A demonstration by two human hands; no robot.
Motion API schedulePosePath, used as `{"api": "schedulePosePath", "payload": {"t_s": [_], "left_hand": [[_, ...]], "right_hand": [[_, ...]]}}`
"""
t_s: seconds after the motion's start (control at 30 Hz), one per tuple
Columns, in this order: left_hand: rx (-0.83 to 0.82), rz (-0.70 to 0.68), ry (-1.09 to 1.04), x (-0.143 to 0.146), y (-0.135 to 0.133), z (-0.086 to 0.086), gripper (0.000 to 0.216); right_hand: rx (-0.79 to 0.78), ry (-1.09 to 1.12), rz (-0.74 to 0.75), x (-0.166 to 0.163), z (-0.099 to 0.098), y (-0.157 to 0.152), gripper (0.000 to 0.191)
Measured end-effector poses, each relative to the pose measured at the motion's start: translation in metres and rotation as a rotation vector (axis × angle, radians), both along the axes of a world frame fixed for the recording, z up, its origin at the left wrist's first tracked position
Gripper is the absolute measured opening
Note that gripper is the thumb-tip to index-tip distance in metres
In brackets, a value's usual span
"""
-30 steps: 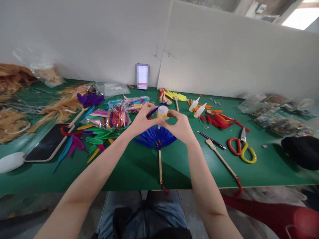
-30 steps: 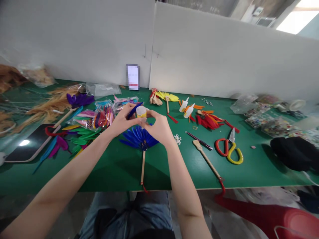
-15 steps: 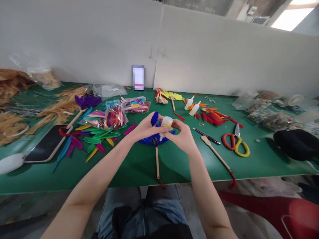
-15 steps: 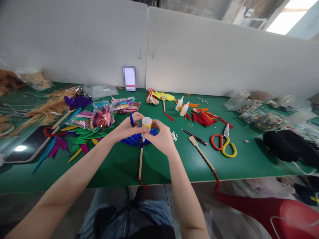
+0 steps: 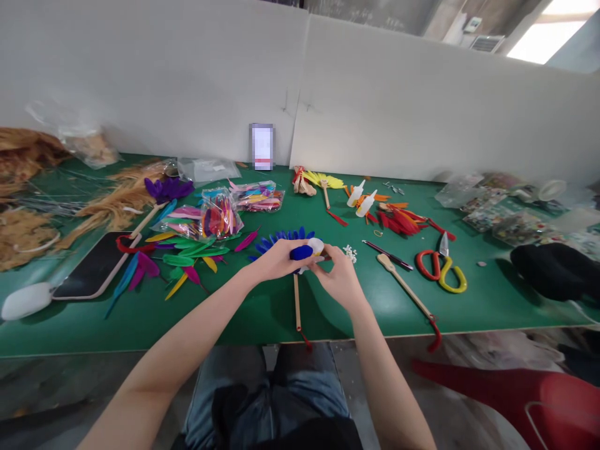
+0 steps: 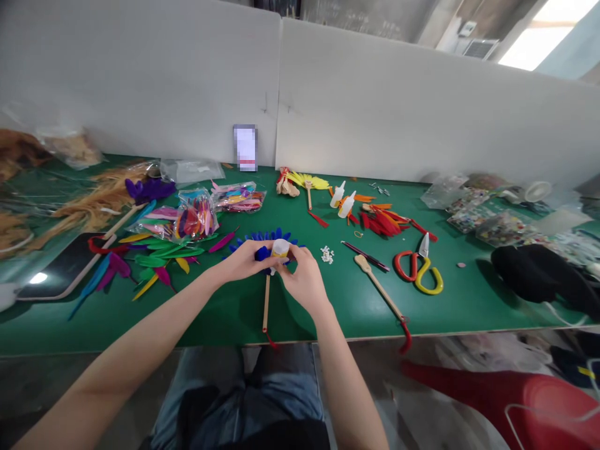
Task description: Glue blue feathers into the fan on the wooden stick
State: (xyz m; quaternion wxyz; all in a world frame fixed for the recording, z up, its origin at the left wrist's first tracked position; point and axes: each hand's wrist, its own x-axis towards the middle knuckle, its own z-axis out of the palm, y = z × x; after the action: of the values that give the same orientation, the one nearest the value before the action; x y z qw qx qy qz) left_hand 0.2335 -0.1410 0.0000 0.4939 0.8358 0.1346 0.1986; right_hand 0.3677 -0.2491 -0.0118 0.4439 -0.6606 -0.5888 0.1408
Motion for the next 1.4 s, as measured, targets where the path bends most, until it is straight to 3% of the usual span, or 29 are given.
{"api": "schedulePosePath", "payload": {"t_s": [0.37, 0.77, 1.4], "left_hand": [[0.143, 0.048, -0.154, -0.003, 0.002, -0.009, 0.031], [0.139, 0.099, -0.208, 0.000, 0.000, -0.015, 0.031], [0.100, 0.126, -0.165, 0.000, 0.004, -0.008, 0.032]], "right_hand": [[0.009, 0.001, -0.051, -0.005, -0.007, 0.007, 0.008], [-0.074, 0.244, -0.017, -0.004, 0.003, 0.015, 0.013], [-0.083, 0.304, 0.069, -0.001, 0.002, 0.013, 0.016]]}}
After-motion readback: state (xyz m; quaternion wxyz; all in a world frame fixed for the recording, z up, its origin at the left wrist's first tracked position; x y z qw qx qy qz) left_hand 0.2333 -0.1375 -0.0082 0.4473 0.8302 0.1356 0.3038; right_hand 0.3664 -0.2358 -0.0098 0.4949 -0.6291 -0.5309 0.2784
